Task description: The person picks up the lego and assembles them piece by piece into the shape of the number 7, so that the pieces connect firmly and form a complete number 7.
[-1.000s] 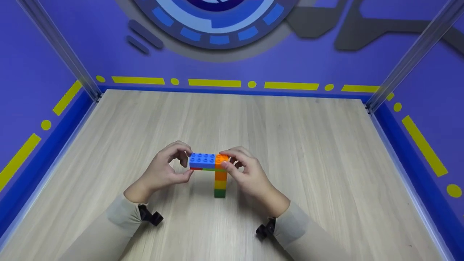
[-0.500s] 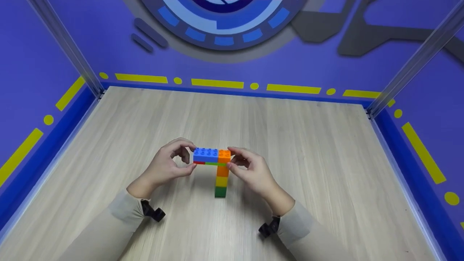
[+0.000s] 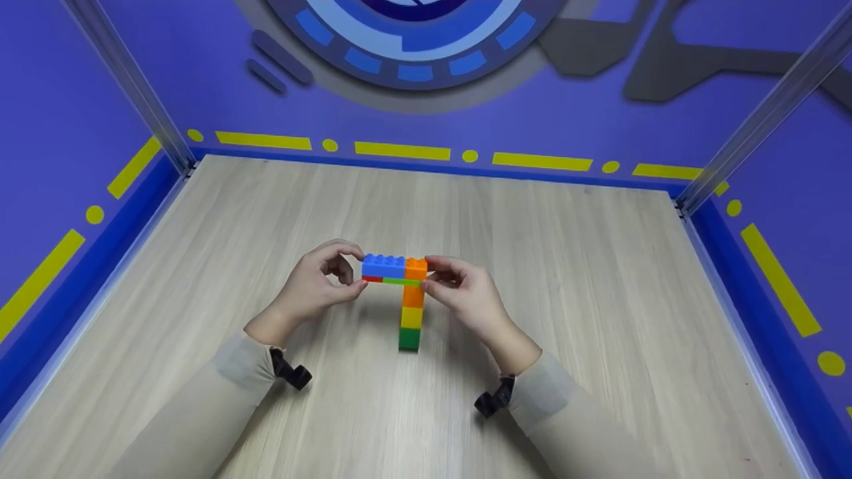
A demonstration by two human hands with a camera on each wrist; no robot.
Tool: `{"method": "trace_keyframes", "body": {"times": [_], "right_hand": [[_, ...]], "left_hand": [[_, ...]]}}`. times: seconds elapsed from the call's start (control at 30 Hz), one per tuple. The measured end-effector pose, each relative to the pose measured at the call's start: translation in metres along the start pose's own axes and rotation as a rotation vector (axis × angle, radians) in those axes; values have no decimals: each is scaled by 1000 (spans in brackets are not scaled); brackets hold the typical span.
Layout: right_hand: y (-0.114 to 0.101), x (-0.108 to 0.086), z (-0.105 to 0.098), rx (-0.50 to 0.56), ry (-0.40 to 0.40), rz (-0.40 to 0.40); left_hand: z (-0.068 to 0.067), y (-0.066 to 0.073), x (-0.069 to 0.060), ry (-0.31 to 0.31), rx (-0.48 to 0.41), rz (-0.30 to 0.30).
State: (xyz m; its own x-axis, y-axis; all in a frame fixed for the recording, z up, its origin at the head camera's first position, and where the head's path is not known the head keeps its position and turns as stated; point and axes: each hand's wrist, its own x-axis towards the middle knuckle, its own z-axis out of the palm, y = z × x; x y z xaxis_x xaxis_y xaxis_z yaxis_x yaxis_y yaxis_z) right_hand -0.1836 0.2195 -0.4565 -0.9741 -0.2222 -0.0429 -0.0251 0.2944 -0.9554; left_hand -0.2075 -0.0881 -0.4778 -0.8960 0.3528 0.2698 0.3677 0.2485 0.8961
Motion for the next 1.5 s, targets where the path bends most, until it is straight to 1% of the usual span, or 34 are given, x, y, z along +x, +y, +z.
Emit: {"method": "trace_keyframes", "body": {"times": [0.17, 0.33, 0.43, 0.67, 0.93, 1.13, 1.27, 1.37, 1.5], "right_hand": [[1, 9, -1, 16, 45, 7], [2, 17, -3, 2, 76, 17], [2, 19, -4, -16, 80, 21], [4, 26, -7, -17, 76, 10], [8, 41, -9, -25, 97, 17], [16, 54, -10, -47, 113, 75], [22, 64, -9, -57, 98, 138], [27, 69, -7, -44, 77, 197], [33, 77, -6, -42, 61, 230]], "left_hand": [[1, -6, 9, 17, 9, -9], [2, -9, 17, 27, 24, -19], [3, -11, 21, 28, 21, -26], [6, -17, 33, 36, 6, -30], [8, -26, 47, 86, 23, -58], [15, -40, 61, 122, 52, -99], [20, -49, 67, 137, 82, -147], [22, -53, 70, 140, 119, -175], [24, -54, 73, 130, 181, -203]]}}
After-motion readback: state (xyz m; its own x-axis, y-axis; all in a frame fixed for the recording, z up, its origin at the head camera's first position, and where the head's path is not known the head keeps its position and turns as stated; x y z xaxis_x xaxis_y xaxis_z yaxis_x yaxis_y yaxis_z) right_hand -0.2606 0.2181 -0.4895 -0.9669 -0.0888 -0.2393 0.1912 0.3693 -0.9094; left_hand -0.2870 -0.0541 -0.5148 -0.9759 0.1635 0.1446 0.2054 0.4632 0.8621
